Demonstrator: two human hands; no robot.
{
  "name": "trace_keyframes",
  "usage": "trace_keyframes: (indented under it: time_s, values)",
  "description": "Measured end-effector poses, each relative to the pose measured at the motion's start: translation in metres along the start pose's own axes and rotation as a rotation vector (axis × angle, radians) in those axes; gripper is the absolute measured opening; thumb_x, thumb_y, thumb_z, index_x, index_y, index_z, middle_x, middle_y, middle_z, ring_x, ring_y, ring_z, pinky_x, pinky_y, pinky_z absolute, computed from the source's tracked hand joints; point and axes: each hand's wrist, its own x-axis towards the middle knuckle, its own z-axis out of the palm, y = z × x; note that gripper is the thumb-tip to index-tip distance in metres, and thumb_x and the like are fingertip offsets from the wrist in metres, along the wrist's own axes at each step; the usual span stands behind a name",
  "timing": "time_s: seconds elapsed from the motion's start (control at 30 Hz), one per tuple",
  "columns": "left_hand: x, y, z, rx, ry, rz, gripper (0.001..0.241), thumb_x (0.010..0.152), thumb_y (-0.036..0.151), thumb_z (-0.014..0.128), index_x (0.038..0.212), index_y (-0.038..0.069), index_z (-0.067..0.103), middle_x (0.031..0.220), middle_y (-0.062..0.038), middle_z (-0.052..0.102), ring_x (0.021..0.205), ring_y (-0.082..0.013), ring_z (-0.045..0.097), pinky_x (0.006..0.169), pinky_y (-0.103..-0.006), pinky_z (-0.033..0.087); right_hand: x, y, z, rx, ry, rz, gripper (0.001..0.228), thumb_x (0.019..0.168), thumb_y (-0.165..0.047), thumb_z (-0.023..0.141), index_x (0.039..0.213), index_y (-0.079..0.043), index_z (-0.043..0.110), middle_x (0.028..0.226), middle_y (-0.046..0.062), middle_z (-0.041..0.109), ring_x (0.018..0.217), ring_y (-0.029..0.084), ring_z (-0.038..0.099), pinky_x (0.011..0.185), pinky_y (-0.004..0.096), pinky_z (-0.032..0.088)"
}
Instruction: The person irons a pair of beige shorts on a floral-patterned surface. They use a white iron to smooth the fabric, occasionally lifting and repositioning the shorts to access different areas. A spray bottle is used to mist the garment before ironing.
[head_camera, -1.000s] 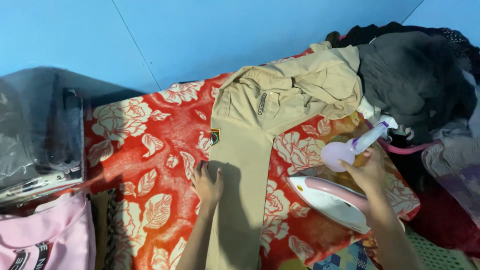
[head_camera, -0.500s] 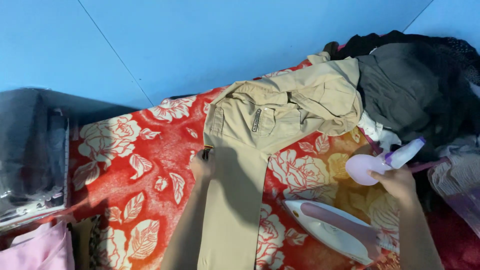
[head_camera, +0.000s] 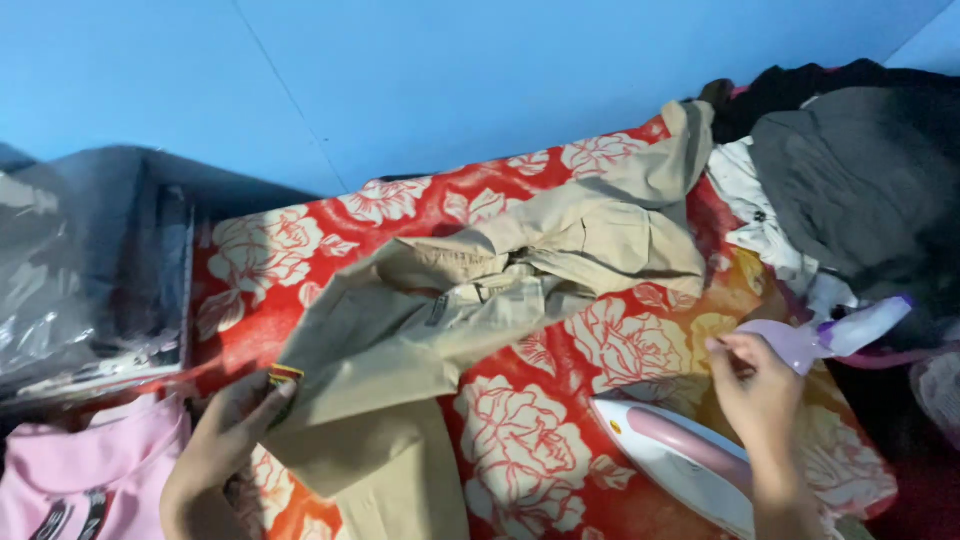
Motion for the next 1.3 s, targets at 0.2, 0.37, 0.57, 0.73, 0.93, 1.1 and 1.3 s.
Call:
trace_keyframes:
  time_s: [0.2,0.37,0.57,0.73,0.93,1.1,1.3]
  values:
    - [-0.001,-0.135,0.027,0.948,0.288,-0.122,0.082,0.087,0.070,0.053,0.140,0.008,0.052,0.136,-0.018,0.063,0.124,-0.0397,0.060,0.097,-0.0570,0.050,0.046,-0.113,0.162,0.169,-0.463,-0.284,0.026,0.091,-0.031,0.069,0.113,-0.019,0.075,0.100,-0.002,0.080,0.081,0.015,0.075,0.071,0.032,0.054]
    - [0.023,-0.055,0.102,0.724,0.362,0.008,0.055,0.084,0.034,0.075,0.133,0.011,0.062,0.125,-0.019,0.067,0.111,-0.0444,0.069,0.090,-0.0557,0.058,0.077,-0.155,0.279,0.011,-0.743,-0.028,0.059,0.092,-0.035,0.068,0.142,-0.008,0.053,0.140,0.022,0.063,0.141,0.040,0.047,0.113,0.057,0.040]
    - [0.086,-0.067,0.157,0.553,0.432,0.120,0.060,0.083,0.024,0.071,0.136,0.007,0.049,0.126,-0.019,0.059,0.113,-0.0443,0.065,0.090,-0.0527,0.059,0.097,-0.161,0.308,0.453,-0.484,0.068,0.022,0.086,-0.029,0.077,0.107,-0.027,0.077,0.108,0.003,0.076,0.112,0.022,0.068,0.093,0.036,0.054]
    - [0.104,0.006,0.191,0.572,0.458,0.174,0.099,0.079,0.046,0.078,0.150,0.000,0.028,0.147,-0.026,0.041,0.133,-0.0461,0.050,0.109,-0.0530,0.046,0.098,-0.258,0.127,0.848,-0.397,-0.309,0.025,0.092,-0.007,0.072,0.115,-0.014,0.078,0.111,0.007,0.076,0.110,0.012,0.067,0.099,0.028,0.052]
    - [0.150,0.059,0.183,0.796,0.652,0.246,0.042,0.079,0.039,0.075,0.117,0.023,0.072,0.115,-0.001,0.066,0.111,-0.0290,0.062,0.091,-0.0464,0.052,0.129,-0.251,0.021,0.683,-0.265,-0.680,0.080,0.072,0.016,0.063,0.149,-0.003,0.055,0.136,0.022,0.055,0.128,0.032,0.052,0.105,0.045,0.049]
    - [0.122,0.163,0.125,-0.111,-0.034,0.351,0.033,0.106,0.031,0.054,0.082,0.013,0.069,0.067,0.004,0.061,0.056,-0.0075,0.048,0.050,-0.0213,0.034,0.201,-0.196,0.009,0.232,0.253,-0.883,0.028,0.084,0.017,0.073,0.104,-0.001,0.082,0.096,0.013,0.054,0.088,0.032,0.058,0.075,0.043,0.047]
    - [0.050,0.274,0.092,0.782,-0.123,0.509,0.063,0.081,0.053,0.081,0.066,0.016,0.032,0.065,0.003,0.033,0.063,-0.0139,0.032,0.057,-0.0356,0.026,0.208,-0.238,-0.062,0.690,0.051,-0.502,0.018,0.117,0.011,0.065,0.103,0.001,0.061,0.092,0.014,0.066,0.050,0.017,0.061,0.040,0.028,0.053]
